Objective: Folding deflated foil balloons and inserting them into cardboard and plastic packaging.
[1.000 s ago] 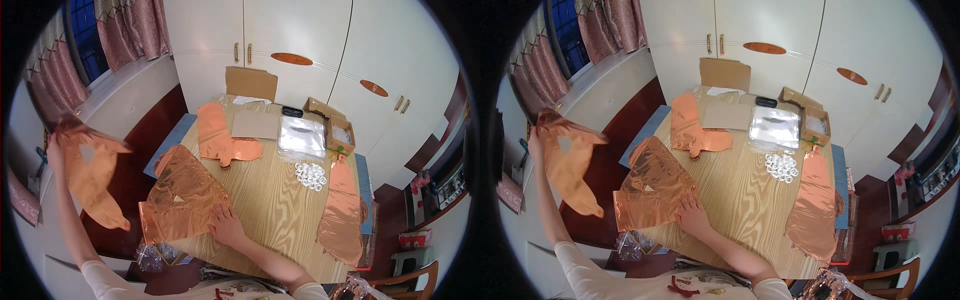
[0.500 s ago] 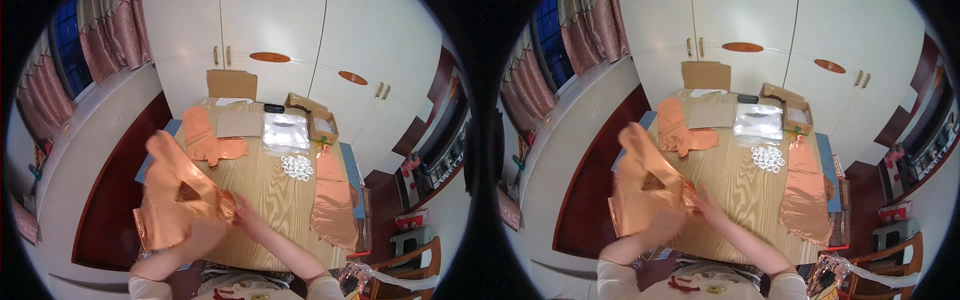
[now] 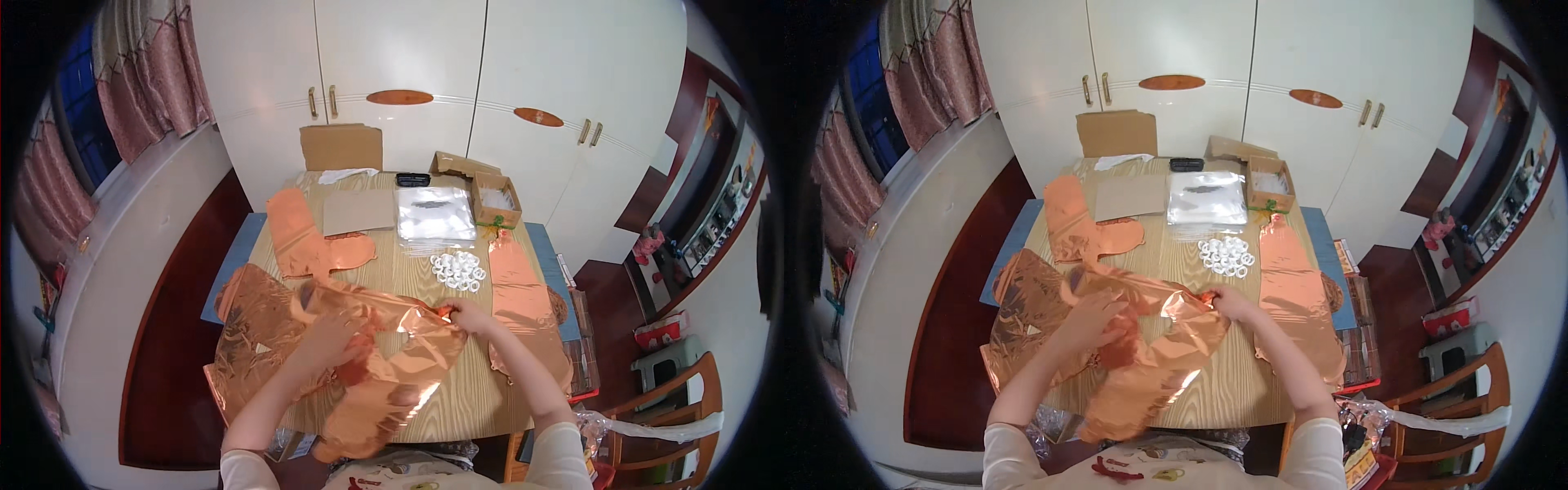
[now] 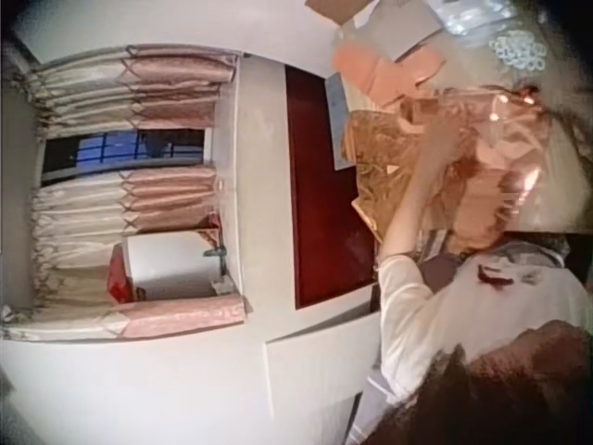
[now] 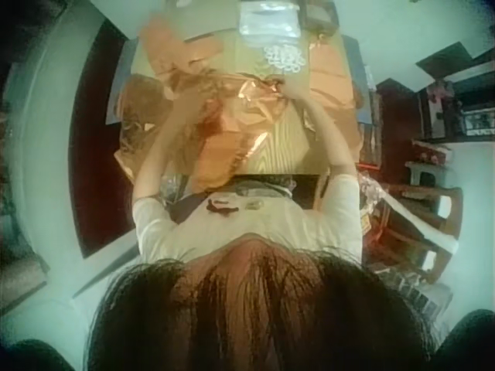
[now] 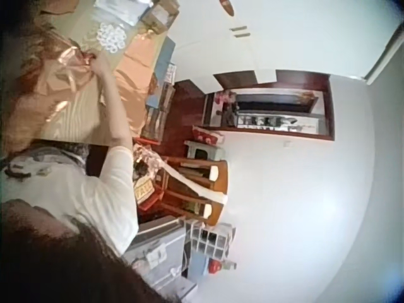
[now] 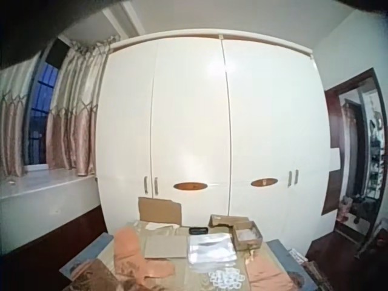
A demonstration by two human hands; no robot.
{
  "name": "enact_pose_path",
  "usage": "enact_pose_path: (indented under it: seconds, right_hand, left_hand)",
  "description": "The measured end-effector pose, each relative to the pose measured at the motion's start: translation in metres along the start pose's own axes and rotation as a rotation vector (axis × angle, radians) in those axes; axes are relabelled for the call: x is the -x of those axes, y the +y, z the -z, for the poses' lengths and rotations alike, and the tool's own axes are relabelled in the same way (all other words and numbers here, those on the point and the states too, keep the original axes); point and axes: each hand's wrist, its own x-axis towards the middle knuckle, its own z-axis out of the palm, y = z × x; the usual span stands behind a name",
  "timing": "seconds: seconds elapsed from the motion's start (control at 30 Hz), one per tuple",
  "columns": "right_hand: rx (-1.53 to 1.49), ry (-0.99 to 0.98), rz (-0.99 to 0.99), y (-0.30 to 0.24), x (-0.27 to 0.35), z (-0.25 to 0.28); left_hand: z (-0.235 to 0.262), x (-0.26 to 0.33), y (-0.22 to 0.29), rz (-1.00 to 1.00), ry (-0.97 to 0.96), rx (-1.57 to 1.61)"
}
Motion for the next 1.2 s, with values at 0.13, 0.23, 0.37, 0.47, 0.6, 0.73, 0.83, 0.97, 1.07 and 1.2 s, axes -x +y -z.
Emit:
enact_pose_path:
  seconds: [0.13,0.23,0.37,0.47,0.6,0.73,0.83,0.97,1.07,1.2]
  right_hand:
    - [0.444,0.01,0.108,-0.011,-0.04,0.029]
    - [0.7,0.282,0.182,-0.048,-0.054,0.019]
    - [0.763,0.544,0.321,-0.057,-0.037,-0.02]
    - [0.959,0.268,0.193,-0.058,0.018,-0.075]
    - [1.111,0.214,0.344,-0.019,0.056,-0.094]
    - [0.878,0.197,0.387,-0.003,0.061,-0.068]
    - [0.595,0.159,0.28,-0.023,0.068,-0.021]
    - [0.918,0.331,0.086,0.013,0.111,0.044]
    - [0.985,0.371,-0.016,0.06,0.138,0.058]
    - [0.898,0.444,0.0,0.069,0.136,0.05]
  left_hand:
    - [-0.016,-0.004,-0.01,-0.074,-0.155,-0.008]
    - [-0.036,0.005,-0.003,-0.04,-0.229,-0.068]
    - [-0.071,0.023,0.026,0.095,-0.117,-0.171]
    - [-0.067,0.031,0.067,0.238,-0.127,-0.257]
    - [-0.063,0.033,0.115,0.288,-0.23,-0.095]
    - [-0.063,0.028,0.109,0.216,-0.207,-0.051]
    - [-0.069,0.032,0.076,0.195,-0.172,-0.14]
    - [-0.064,0.032,0.063,0.212,-0.215,-0.084]
    - [-0.057,0.02,0.072,0.201,-0.262,-0.107]
    - [-0.043,-0.002,0.078,0.124,-0.22,-0.07]
